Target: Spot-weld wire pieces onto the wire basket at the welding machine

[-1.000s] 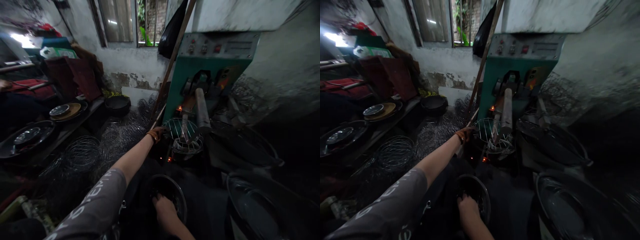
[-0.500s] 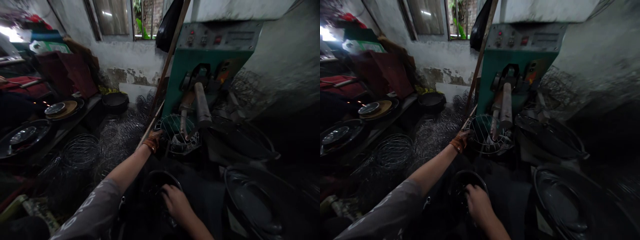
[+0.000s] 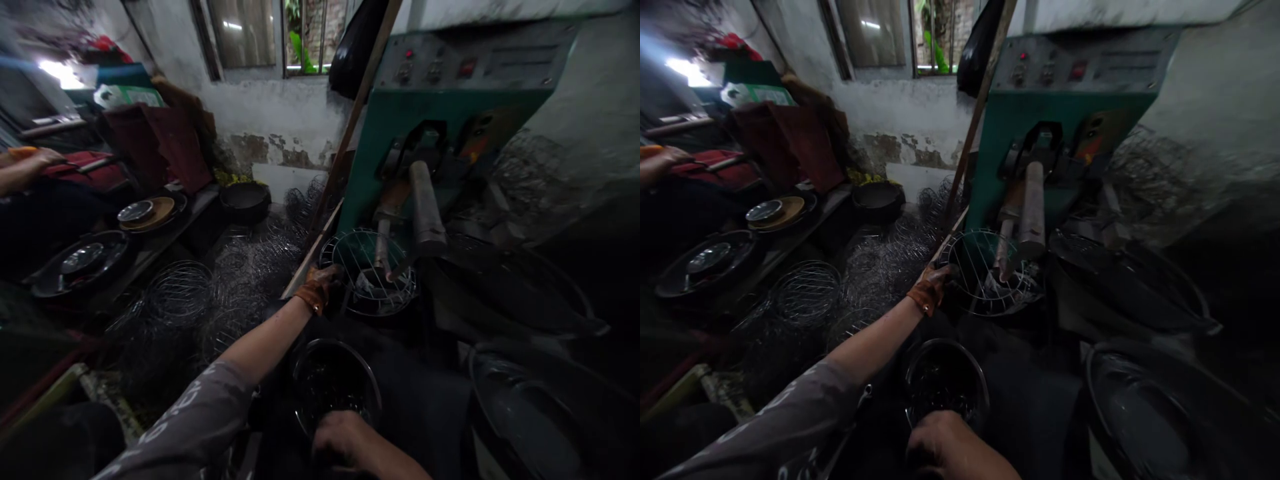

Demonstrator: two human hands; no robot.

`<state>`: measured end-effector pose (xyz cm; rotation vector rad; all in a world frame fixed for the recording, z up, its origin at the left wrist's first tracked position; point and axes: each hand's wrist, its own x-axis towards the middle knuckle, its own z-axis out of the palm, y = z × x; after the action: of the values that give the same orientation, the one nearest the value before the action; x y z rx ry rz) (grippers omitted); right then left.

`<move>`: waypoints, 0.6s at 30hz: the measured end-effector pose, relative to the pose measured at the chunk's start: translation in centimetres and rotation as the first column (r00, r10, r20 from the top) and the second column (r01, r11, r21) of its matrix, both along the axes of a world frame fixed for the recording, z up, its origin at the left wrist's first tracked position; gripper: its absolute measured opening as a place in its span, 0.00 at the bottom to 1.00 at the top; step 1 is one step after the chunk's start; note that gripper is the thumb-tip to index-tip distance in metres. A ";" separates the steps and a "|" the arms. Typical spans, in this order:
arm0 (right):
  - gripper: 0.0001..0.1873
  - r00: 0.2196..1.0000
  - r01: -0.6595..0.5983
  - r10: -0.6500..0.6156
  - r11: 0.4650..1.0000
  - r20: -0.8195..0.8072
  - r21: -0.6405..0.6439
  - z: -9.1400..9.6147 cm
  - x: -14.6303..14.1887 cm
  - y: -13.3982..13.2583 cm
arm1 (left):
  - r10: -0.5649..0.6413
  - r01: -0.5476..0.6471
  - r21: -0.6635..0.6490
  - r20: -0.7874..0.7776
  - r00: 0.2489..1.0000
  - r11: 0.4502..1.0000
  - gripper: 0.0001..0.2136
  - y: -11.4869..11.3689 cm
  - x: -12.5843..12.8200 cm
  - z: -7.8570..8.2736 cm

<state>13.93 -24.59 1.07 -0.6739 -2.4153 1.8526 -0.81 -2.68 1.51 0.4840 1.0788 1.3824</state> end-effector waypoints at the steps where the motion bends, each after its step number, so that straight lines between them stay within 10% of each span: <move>1: 0.09 1.000 0.013 -0.014 0.999 -0.024 -0.031 0.3 0.1 0.3 | 0.006 -0.006 0.005 -0.002 1.000 1.000 0.19 -0.1 0.0 0.0; 4: 0.11 0.959 0.272 -0.275 0.961 -0.074 -0.050 2.9 1.2 2.3 | 0.015 -0.015 0.034 -0.011 1.000 0.999 0.19 -0.5 -0.2 0.3; 6: 0.09 0.839 0.535 -0.536 0.844 -0.093 -0.031 4.8 2.1 4.6 | 0.030 -0.030 0.029 -0.004 1.000 0.999 0.21 -1.0 -0.1 1.0; 9: 0.18 0.432 0.889 -0.877 0.453 -0.212 -0.064 5.6 3.0 8.8 | 0.073 -0.071 -0.069 0.037 0.997 0.995 0.25 -1.9 0.5 2.1; 12: 0.26 0.077 0.990 -0.946 0.110 -0.315 -0.089 4.2 3.2 12.1 | 0.106 -0.097 -0.112 0.080 0.991 0.989 0.24 -2.4 1.4 2.6; 18: 0.27 0.069 0.992 -0.966 0.038 -0.250 0.124 1.5 2.8 13.9 | 0.122 -0.113 -0.100 0.091 0.988 0.989 0.22 -2.4 2.6 1.7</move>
<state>16.69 -10.72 2.58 -1.5920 -1.1906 0.7983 1.81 -5.10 3.22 0.2843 1.1019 1.4360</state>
